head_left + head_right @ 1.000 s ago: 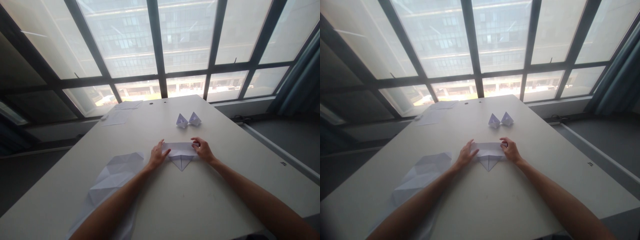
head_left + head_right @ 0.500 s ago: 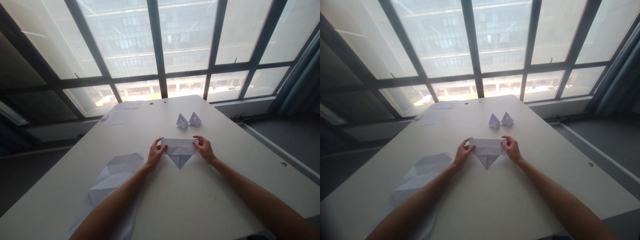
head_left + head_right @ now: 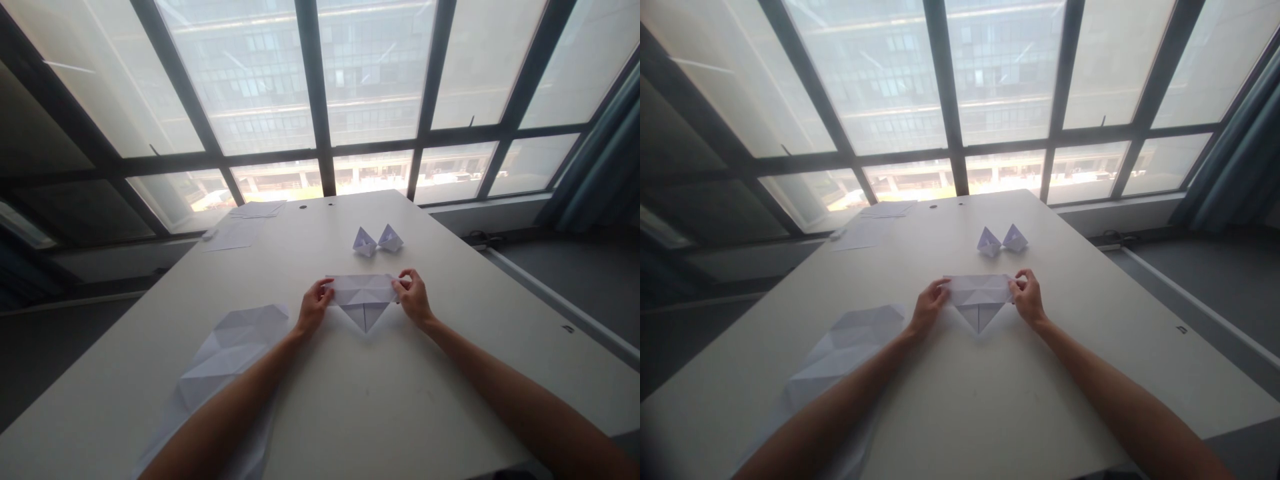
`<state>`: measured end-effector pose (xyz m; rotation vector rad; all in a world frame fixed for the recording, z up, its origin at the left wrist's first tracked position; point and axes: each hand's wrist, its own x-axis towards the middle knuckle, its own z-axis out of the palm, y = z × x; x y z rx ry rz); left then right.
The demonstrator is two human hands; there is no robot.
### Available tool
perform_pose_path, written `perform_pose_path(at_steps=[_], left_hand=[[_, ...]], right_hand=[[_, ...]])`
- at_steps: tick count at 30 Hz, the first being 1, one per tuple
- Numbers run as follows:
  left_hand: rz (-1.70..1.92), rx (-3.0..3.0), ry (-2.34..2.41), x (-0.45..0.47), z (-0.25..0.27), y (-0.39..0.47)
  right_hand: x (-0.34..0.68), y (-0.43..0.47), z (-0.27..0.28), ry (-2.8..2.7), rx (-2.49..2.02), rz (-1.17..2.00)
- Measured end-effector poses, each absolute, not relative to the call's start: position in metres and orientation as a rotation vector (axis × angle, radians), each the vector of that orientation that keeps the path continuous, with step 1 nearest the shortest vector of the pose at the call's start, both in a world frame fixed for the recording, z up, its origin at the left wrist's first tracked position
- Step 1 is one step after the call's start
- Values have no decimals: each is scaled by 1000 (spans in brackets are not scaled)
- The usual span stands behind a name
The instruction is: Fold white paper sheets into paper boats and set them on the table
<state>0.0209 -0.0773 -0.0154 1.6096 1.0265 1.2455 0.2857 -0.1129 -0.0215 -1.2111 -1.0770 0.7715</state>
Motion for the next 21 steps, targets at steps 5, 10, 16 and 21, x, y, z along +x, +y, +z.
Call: perform_pose_path(at_steps=[5,10,16,21], left_hand=[[1217,1649,1056,20,-20,-73],[1231,1722,1143,17,-21,-73],[1303,1926,1268,16,-16,-76],[1391,1994,1301,18,-13,-79]], right_hand=[[288,-111,-22,-1140,-1166,655],[288,-111,-22,-1259,-1148,684],[289,-112,-22,-1428,-1122,629],[291,-111,-21,-1467,-1203,522]])
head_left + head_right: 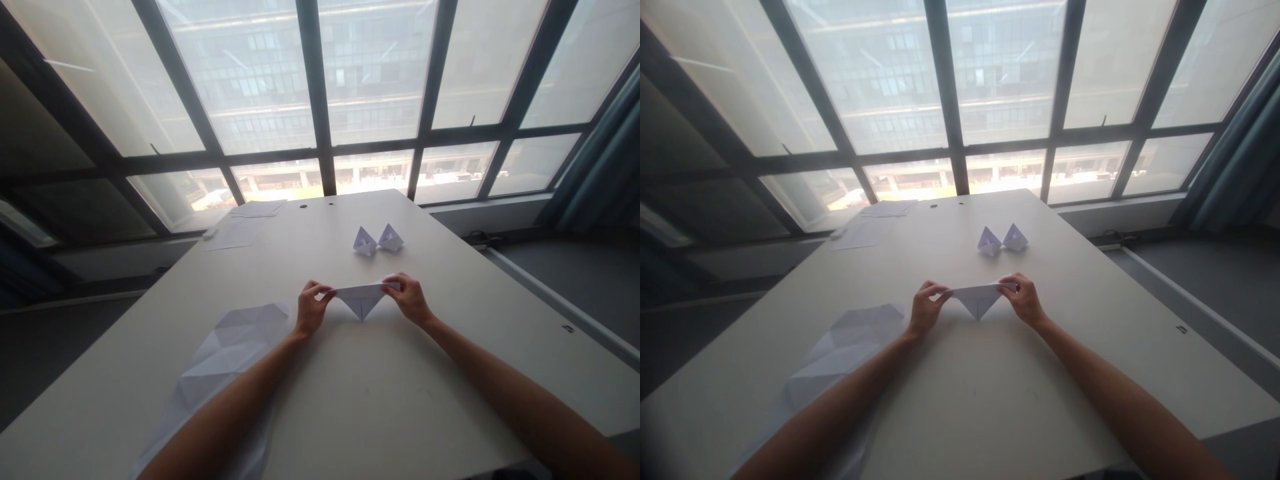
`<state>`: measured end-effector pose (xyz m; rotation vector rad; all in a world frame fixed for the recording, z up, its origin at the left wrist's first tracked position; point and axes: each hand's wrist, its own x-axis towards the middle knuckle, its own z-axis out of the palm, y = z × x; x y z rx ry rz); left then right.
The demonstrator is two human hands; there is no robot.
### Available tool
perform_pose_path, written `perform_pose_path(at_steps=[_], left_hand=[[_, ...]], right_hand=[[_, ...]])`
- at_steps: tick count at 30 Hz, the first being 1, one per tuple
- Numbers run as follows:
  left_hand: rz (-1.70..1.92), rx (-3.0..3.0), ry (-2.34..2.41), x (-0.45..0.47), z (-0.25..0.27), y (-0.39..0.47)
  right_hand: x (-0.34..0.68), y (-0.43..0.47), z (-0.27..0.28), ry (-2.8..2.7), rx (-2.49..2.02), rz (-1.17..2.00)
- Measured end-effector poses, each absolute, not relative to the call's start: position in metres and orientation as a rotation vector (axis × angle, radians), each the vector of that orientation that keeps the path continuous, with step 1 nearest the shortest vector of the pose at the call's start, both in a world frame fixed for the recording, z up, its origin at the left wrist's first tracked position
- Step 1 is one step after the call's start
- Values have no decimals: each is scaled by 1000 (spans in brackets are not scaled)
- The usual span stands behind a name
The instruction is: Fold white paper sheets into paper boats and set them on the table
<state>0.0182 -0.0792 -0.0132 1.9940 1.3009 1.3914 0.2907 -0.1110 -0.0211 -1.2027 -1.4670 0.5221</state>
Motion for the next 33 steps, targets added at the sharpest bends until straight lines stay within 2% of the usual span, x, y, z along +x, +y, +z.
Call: perform_pose_path(at_steps=[5,12,20,23,29,33], left_hand=[[1467,1976,1236,22,-8,-84],[1417,1700,1024,23,-9,-85],[1403,1534,1076,27,-7,-87],[1313,1647,1206,27,-10,-86],[929,2236,1595,21,-18,-85],[904,2490,1522,25,-16,-91]], right_hand=[[292,-112,-15,-1402,-1229,372],[288,-112,-13,-1233,-1048,675],[283,-114,-16,-1171,-1175,773],[282,-113,-21,-1209,-1246,778],[281,-112,-26,-1314,-1405,737],[278,-111,-28,-1397,-1484,656]])
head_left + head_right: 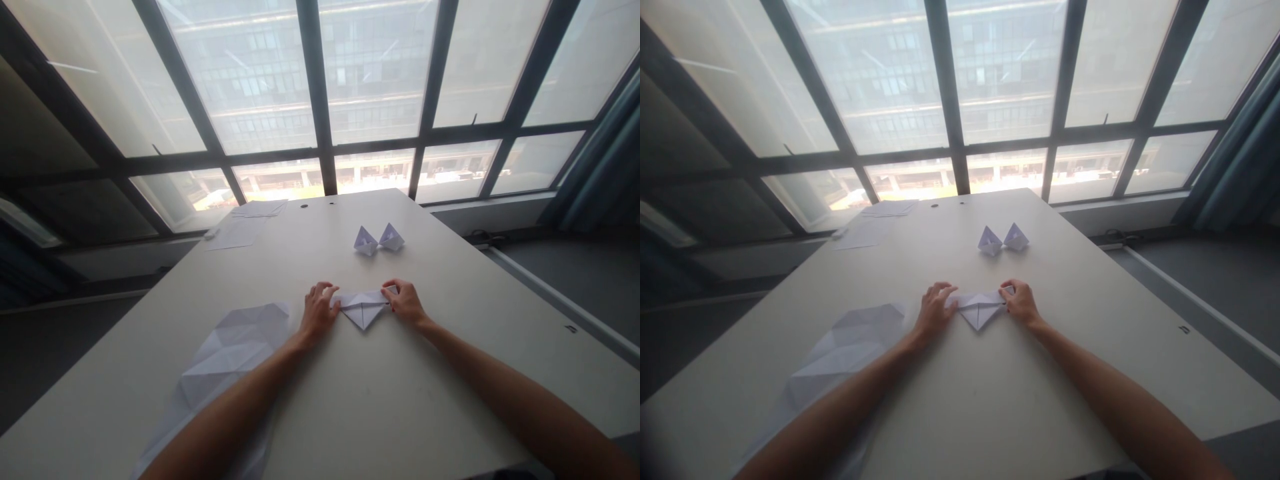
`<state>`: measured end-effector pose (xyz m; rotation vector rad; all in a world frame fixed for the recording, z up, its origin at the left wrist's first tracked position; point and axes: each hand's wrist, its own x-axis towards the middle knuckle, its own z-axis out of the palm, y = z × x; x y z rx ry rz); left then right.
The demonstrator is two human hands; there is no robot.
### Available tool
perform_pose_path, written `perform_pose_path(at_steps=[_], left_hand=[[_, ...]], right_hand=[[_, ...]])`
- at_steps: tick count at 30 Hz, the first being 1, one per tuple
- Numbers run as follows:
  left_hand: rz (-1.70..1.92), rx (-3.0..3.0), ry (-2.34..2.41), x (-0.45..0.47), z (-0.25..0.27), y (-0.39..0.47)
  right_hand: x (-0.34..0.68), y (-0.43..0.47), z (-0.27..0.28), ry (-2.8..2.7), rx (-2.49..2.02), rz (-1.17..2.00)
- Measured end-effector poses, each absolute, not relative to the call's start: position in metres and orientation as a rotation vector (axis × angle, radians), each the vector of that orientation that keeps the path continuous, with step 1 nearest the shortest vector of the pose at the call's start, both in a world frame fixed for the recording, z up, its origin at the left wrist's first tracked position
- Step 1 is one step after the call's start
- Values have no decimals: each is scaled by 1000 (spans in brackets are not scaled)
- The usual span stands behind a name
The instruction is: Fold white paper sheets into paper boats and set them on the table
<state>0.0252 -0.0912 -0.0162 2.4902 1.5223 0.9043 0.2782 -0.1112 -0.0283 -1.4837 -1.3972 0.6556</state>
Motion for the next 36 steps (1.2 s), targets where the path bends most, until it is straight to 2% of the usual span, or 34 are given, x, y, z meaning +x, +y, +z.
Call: perform_pose_path(at_steps=[6,13,17,24,31,36], left_hand=[[581,2663,1023,41,-16,-107],[252,2725,1041,42,-13,-114],[207,2748,1062,43,-12,-113],[175,2784,1065,45,-15,-112],[186,2808,1063,45,-15,-113],[173,2799,1073,45,-16,-112]], right_hand=[[275,-110,-34,-1544,-1503,454],[271,-117,-29,-1618,-1710,313],[276,-118,-24,-1677,-1873,226],[276,-126,-17,-1858,-1844,-96],[243,-141,-23,-2404,-1468,-13],[241,-139,-32,-2435,-1518,200]])
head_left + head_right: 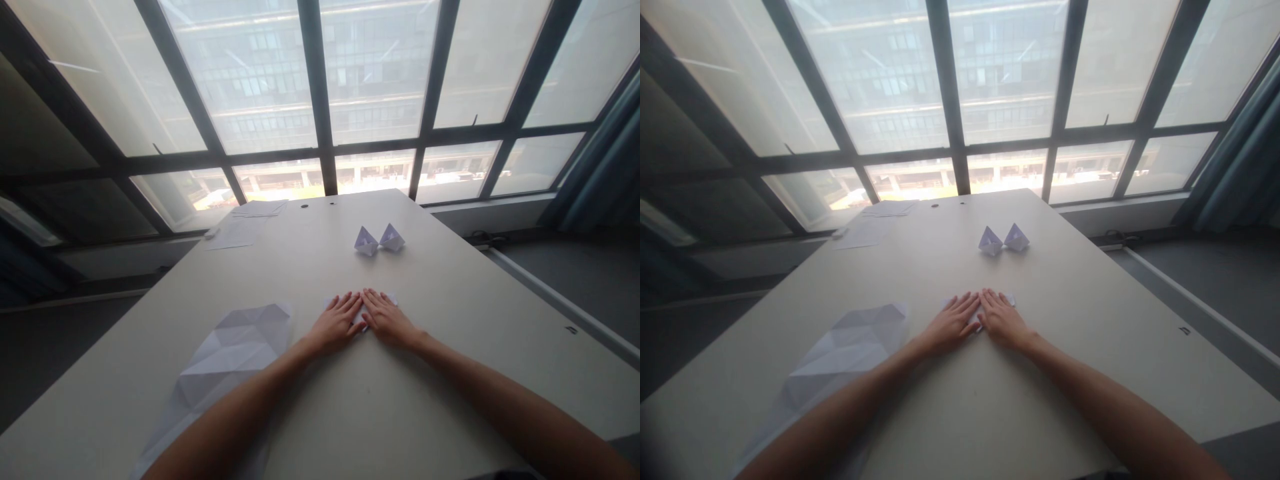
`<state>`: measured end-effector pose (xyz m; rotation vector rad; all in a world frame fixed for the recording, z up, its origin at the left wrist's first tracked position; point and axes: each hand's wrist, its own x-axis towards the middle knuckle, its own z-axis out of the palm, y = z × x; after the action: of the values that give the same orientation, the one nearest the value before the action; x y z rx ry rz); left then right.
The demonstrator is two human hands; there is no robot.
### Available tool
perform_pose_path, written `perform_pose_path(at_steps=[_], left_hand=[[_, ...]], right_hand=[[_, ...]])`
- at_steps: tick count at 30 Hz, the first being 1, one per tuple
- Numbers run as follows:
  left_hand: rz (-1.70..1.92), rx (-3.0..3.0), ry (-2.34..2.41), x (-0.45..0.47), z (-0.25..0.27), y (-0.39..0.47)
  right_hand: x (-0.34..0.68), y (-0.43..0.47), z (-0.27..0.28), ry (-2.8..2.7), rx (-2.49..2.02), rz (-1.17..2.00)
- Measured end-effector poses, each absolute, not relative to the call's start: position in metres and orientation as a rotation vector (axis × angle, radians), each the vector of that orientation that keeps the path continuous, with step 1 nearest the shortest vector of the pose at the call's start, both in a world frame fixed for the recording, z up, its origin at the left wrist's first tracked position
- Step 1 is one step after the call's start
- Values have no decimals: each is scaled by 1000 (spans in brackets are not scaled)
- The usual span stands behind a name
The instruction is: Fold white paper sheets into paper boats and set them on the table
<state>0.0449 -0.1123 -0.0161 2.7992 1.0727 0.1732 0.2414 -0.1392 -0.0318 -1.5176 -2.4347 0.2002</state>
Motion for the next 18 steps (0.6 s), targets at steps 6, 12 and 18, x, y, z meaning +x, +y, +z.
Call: perform_pose_path(at_steps=[6,12,18], left_hand=[[134,2804,1109,44,-16,-112],[114,2798,1162,42,-16,-113],[89,2767,1304,36,-18,-111]], right_hand=[[245,-137,-34,-2422,-1576,221],[250,-137,-35,-2406,-1640,216],[260,-137,-34,-2361,-1731,203]])
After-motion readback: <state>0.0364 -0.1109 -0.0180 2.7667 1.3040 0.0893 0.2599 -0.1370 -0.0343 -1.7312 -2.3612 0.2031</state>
